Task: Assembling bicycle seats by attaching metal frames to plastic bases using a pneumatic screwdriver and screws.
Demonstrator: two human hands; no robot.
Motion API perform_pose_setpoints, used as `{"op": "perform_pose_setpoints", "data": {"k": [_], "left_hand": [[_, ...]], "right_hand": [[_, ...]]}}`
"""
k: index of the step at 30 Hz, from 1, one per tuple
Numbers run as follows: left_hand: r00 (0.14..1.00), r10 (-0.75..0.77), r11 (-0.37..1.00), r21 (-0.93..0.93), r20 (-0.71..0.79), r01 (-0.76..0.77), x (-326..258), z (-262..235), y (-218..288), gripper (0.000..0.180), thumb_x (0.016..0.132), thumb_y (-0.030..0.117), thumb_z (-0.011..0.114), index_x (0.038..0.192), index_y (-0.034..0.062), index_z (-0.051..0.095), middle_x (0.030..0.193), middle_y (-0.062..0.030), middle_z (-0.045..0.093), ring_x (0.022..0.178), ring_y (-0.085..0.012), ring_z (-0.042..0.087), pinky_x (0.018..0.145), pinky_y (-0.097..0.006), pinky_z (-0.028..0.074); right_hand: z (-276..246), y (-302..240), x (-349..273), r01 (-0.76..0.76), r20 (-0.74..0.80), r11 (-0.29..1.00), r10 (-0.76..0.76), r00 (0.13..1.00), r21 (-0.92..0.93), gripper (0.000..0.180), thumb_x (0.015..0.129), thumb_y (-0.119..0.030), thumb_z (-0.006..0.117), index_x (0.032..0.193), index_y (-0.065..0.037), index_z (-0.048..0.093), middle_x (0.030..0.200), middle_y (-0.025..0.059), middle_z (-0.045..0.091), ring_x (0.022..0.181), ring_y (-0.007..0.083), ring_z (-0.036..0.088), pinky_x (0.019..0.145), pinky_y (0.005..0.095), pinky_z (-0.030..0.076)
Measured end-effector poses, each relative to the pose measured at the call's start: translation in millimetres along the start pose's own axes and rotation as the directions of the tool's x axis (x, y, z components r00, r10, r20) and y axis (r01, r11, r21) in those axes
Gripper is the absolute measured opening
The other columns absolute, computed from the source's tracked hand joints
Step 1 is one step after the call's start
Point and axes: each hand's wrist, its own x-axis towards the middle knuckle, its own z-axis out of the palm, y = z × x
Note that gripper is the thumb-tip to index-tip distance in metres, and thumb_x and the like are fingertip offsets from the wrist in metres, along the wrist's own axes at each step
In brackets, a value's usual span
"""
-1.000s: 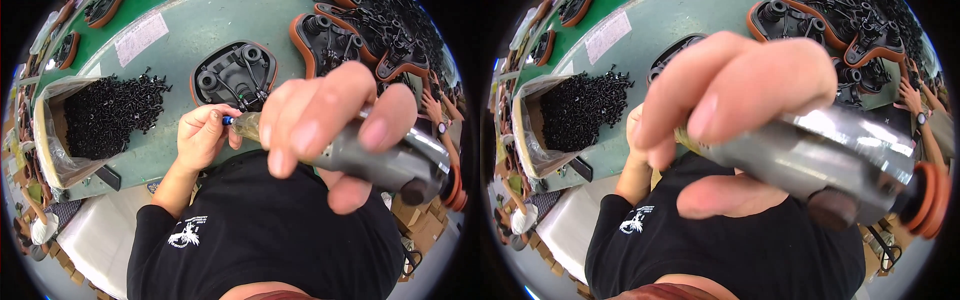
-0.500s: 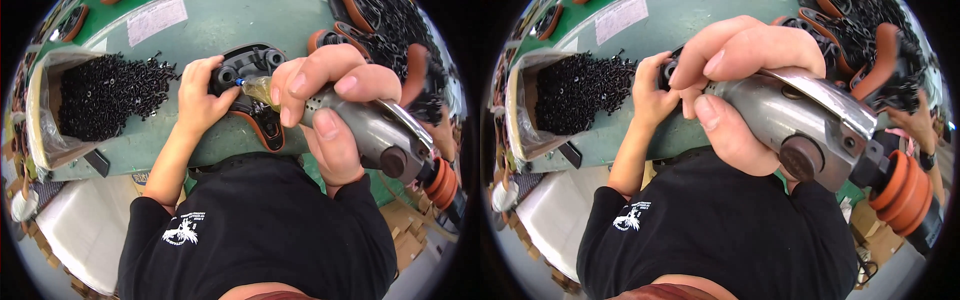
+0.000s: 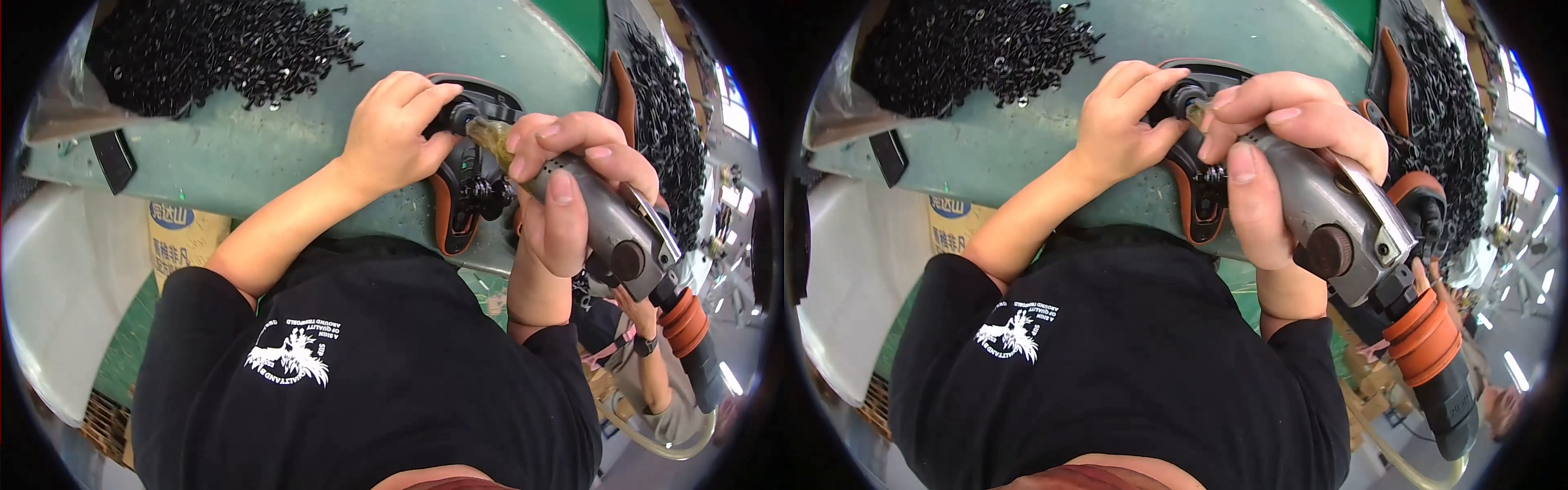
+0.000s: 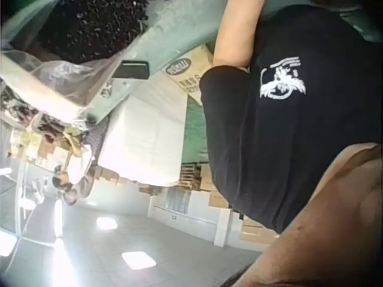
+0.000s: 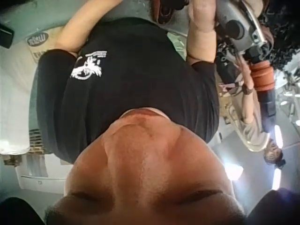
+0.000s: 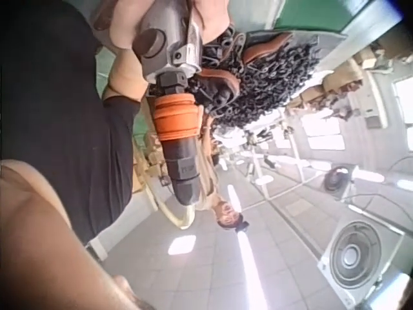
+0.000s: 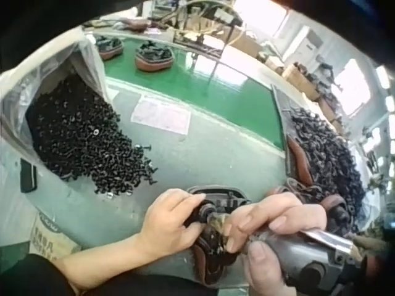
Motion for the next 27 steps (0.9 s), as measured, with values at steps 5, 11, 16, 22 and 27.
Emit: {"op": "perform_pose_setpoints", "data": {"k": [5,11,16,22,27], "left_hand": [[0.999,-0.015,0.995,-0.096,-0.028,0.012,-0.4,-1.7,-7.9,0.056,0.064,0.012,0.090,0.117,0.0070,0.073,0.105,-0.0097,0.069,0.100,-0.0323,0.066,0.084,-0.042,0.056],[0.996,-0.057,0.963,-0.260,0.074,0.074,-5.9,3.4,-26.7,0.049,0.065,0.014,0.093,0.110,0.0038,0.076,0.119,-0.0073,0.072,0.117,-0.0317,0.066,0.102,-0.042,0.054],[0.997,-0.043,0.944,-0.324,0.071,0.064,-7.2,6.1,-31.4,0.047,0.066,0.008,0.091,0.111,0.0024,0.076,0.121,-0.0089,0.073,0.125,-0.0318,0.066,0.107,-0.042,0.053],[0.997,-0.021,0.920,-0.388,0.075,0.049,-3.5,9.4,-34.3,0.044,0.068,0.016,0.093,0.106,0.0034,0.076,0.117,-0.0100,0.073,0.119,-0.0311,0.070,0.101,-0.040,0.056],[0.991,-0.029,0.959,-0.277,0.133,0.065,-9.0,2.1,-19.0,0.049,0.068,0.018,0.092,0.112,0.0051,0.074,0.118,-0.0130,0.072,0.119,-0.0340,0.067,0.104,-0.044,0.054]], "right_hand": [[6.5,10.1,-7.6,0.041,-0.033,0.998,-0.043,0.999,-0.054,0.036,0.098,-0.002,0.063,0.129,-0.011,0.046,0.110,0.0201,0.062,0.074,0.0238,0.065,0.077,0.0473,0.058],[2.7,19.3,-16.1,0.069,-0.021,0.995,-0.071,0.997,-0.070,0.033,0.101,-0.007,0.062,0.129,-0.012,0.045,0.110,0.0184,0.061,0.071,0.0227,0.064,0.074,0.0475,0.057],[19.6,19.7,-1.2,0.022,-0.007,0.996,-0.023,1.000,-0.086,0.032,0.099,-0.004,0.066,0.123,-0.010,0.046,0.106,0.0185,0.064,0.071,0.0233,0.065,0.074,0.0437,0.059],[17.9,33.4,6.7,-0.076,-0.035,0.996,0.074,0.997,-0.053,0.025,0.091,0.012,0.062,0.108,-0.002,0.051,0.109,0.0234,0.071,0.071,0.0186,0.069,0.073,0.0352,0.061],[9.0,19.1,6.6,-0.054,0.088,0.990,0.066,0.994,-0.130,0.035,0.091,0.006,0.065,0.122,-0.004,0.051,0.114,0.0247,0.068,0.075,0.0195,0.068,0.074,0.0364,0.058]]}}
